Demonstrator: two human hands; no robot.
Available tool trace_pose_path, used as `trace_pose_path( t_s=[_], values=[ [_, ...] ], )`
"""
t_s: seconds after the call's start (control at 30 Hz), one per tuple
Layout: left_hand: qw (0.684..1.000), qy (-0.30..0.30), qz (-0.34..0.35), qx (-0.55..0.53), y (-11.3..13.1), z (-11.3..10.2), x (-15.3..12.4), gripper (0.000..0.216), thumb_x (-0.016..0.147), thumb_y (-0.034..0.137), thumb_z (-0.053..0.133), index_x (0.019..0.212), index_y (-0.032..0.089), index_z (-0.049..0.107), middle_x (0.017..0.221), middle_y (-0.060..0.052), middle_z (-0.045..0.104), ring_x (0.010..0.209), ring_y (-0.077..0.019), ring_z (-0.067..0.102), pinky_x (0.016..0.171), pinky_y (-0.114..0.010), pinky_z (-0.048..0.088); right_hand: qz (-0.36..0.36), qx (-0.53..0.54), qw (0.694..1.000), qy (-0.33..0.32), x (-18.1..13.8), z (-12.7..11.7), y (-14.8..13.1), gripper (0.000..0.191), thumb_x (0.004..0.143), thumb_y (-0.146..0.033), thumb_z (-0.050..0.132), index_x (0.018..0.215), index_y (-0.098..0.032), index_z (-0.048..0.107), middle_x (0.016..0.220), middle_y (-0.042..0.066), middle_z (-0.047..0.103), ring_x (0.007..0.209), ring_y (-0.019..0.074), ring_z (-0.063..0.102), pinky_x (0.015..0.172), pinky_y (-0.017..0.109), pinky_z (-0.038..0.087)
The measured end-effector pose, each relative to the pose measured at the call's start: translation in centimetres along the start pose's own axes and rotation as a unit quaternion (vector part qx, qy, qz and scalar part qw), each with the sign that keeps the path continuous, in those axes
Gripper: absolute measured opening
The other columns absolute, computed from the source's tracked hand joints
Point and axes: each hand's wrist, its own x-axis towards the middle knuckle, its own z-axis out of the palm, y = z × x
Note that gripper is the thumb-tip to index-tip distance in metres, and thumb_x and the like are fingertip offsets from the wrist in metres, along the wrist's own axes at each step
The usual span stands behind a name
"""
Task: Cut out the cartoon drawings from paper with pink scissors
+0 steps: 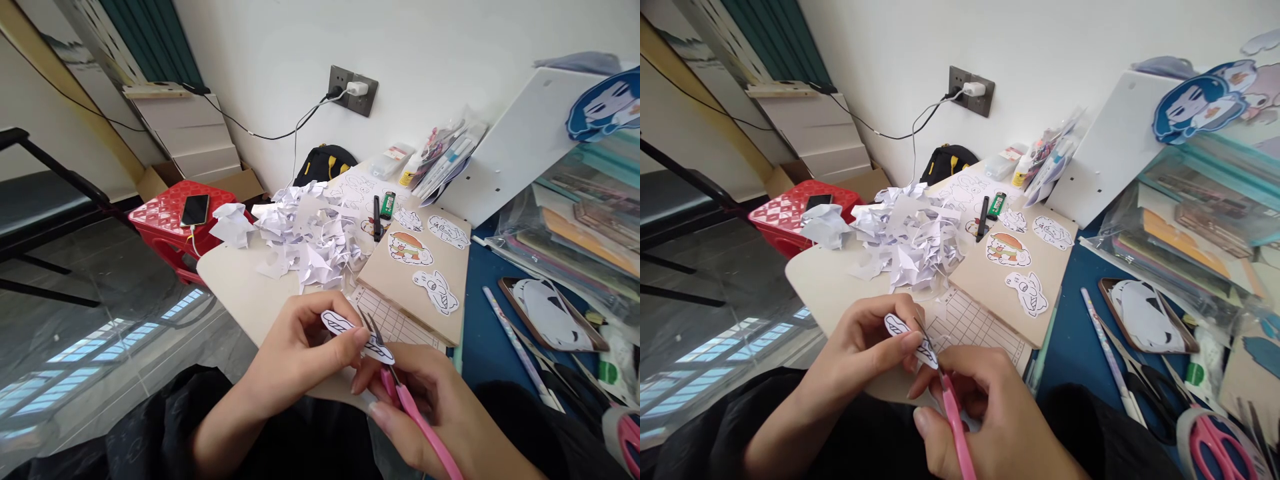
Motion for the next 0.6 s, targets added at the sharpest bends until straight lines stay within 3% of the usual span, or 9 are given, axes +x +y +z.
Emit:
trace_pose_path(
  t_s=[0.43,0.6],
  values=[
    [0.999,0.033,0.004,0.031,0.0,-0.3,0.1,0.025,0.076,0.026,0.075,0.057,0.014,0.063,0.054,0.002,0.06,0.05,-0.0092,0.054,0.05,-0.017,0.042,-0.02,-0.046,0.999,-0.018,-0.1,-0.6,1.2,0.012,0.068,-0.015,0.061,0.079,-0.017,0.065,0.059,-0.006,0.041,0.051,0.0112,0.04,0.051,0.023,0.041],
    [0.998,0.051,-0.004,0.041,-0.2,-0.4,0.0,0.026,0.076,0.029,0.075,0.059,0.014,0.064,0.051,0.002,0.059,0.048,-0.0092,0.052,0.048,-0.017,0.04,-0.011,-0.039,0.999,-0.028,-0.2,-0.6,1.0,0.013,0.068,-0.013,0.06,0.079,-0.016,0.066,0.06,-0.004,0.049,0.054,0.0131,0.049,0.053,0.024,0.045]
  ],
)
